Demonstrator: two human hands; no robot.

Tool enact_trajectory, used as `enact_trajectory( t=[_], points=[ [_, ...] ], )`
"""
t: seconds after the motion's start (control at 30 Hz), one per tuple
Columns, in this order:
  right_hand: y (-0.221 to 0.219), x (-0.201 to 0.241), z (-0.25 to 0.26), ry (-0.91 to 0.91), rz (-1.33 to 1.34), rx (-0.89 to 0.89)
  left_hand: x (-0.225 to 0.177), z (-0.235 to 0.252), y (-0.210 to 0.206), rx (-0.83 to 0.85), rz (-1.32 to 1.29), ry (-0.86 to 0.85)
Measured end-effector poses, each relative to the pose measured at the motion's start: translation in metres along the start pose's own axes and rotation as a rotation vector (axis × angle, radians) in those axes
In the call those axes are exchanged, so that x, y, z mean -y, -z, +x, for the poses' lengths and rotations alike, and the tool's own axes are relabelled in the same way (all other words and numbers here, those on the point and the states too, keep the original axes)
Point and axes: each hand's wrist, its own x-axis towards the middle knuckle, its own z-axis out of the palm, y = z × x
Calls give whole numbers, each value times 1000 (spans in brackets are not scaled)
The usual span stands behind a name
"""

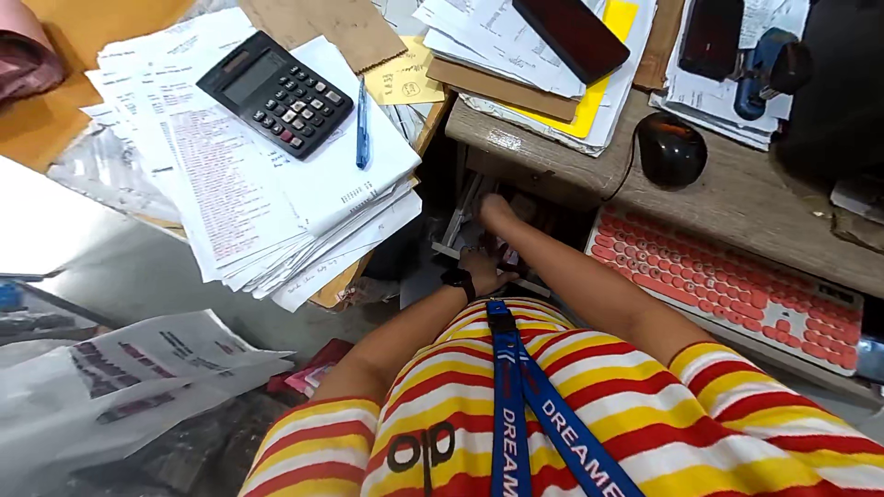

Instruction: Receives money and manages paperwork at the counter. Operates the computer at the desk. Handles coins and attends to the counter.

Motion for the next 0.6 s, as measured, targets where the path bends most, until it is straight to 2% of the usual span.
enact_trajectory(
  t=[0.13,0.27,0.37,0.43,0.5,0.6],
  points=[
    [-20,-11,15,153,-18,73,2,-7,0,-50,-114,28],
    [1,-5,-10,212,-162,83,4,-35,12,-140,-150,2],
    [32,-11,-45,371,-170,126,11,-84,30,-210,-219,-186],
    [54,-23,-70,521,-139,114,19,-123,49,-257,-296,-403],
    [75,-40,-92,713,-70,6,26,-161,70,-400,-395,-601],
    [105,-63,-109,923,38,-336,32,-203,109,-675,-424,-728]
  ],
)
